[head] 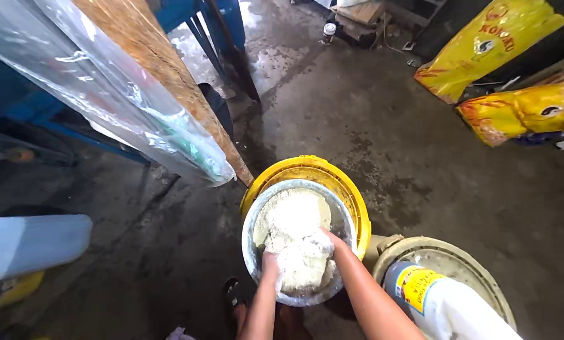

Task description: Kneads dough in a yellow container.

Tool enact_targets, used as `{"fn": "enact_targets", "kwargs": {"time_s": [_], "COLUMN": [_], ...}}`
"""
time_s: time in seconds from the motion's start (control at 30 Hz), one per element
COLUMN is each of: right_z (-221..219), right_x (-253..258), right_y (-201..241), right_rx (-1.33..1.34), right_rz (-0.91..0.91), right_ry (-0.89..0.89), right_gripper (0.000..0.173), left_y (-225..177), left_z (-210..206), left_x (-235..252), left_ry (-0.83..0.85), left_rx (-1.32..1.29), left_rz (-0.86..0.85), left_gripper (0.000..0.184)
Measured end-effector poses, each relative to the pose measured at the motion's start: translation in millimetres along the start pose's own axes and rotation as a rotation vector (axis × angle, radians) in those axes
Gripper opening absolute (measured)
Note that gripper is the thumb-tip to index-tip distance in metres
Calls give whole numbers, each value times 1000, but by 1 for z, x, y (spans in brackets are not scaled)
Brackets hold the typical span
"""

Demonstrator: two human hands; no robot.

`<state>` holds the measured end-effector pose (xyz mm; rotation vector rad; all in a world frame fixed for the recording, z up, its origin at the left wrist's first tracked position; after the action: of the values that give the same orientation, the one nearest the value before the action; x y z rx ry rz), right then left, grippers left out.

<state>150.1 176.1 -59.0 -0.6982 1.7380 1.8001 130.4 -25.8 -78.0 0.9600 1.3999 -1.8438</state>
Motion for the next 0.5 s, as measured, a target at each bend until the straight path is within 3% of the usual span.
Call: {"fn": "enact_targets", "kwargs": {"time_s": [0.17,0.27,0.37,0.5], "right_z": [5,10,14,29], "right_x": [4,-2,-15,8], "right_y": [17,33,60,72], "right_rx": [-229,-542,-725,-576], "right_rz": [46,8,-38,241], "right_ry": [-90,-23,-47,-228], "right_gripper": [54,52,55,60], "left_y": [-15,-35,-62,-73], "left_z": [9,14,20,22], "left_x": [-10,-26,-37,-11], "left_ry": [-48,-38,-112,-115], "left_rx": [209,464,609,497], "left_rz": [-117,-237,-324,-389], "left_gripper": [41,42,58,65]}}
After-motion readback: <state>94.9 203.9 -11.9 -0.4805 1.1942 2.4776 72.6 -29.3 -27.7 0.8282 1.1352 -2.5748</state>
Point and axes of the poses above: each hand's wrist, its own x-axis towards the middle knuckle, its own z-axis out of the back of the hand, y = z × x, the point moved 4 cm from there along x, towards the middle knuckle, and after that the axes turned 11 degrees about z, right-handed, at the moved point
